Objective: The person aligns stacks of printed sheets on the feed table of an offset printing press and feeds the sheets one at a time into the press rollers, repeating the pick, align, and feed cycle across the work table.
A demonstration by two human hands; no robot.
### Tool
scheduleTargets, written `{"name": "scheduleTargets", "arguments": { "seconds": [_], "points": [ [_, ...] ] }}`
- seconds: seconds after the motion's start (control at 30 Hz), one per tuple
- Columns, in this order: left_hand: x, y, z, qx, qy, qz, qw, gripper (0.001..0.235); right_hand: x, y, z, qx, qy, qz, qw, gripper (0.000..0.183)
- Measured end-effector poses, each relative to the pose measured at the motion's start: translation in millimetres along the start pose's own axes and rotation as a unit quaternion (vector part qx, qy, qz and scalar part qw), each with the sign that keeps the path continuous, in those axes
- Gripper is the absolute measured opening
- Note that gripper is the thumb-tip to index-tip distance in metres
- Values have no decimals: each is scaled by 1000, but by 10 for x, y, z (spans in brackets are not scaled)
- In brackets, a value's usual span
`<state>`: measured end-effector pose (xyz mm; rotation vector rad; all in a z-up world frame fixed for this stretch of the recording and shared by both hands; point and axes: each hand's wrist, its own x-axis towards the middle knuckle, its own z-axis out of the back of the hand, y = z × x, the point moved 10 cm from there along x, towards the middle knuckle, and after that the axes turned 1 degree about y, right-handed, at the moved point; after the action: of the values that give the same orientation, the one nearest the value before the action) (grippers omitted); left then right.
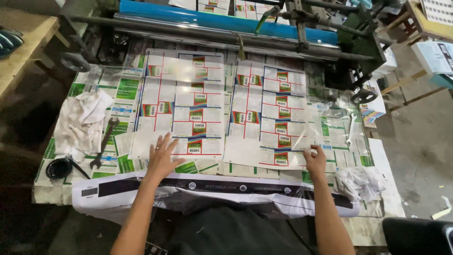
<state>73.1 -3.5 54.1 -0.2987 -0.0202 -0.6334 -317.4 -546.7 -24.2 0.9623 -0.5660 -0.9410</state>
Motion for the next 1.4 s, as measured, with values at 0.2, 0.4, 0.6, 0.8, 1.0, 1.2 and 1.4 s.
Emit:
{"name": "scheduleTargets", "arguments": {
  "seconds": [0.2, 0.4, 0.6, 0.8, 1.0, 1.2, 1.4],
  "points": [
    [116, -388, -344, -17, 130, -117, 985, 96, -524, 1397, 33, -357, -115, 127, 918, 71],
    [44, -500, -388, 87, 46, -245, 964, 72, -1038, 1605, -987, -464, 199, 299, 810, 101],
    [35, -400, -699, 105, -103, -424, 894, 40, -790, 1293, -1327, -517, 263, 365, 728, 89],
    [-117, -647, -219, 24, -105, -332, 937, 45, -1084, 1306, -1300, -442, 263, 496, 699, 56],
    [-46, -668, 39, 67, -51, -206, 975, 48, -1004, 2033, -969, -491, 193, 339, 779, 16],
    [-331, -668, -59, 19, -106, -157, 982, 57, -1368, 2027, -706, -356, -61, 376, 853, 47],
    [-150, -478, -506, -14, -38, -121, 992, 55, -1215, 1258, -1049, -382, 22, 323, 866, 55]
  ]
}}
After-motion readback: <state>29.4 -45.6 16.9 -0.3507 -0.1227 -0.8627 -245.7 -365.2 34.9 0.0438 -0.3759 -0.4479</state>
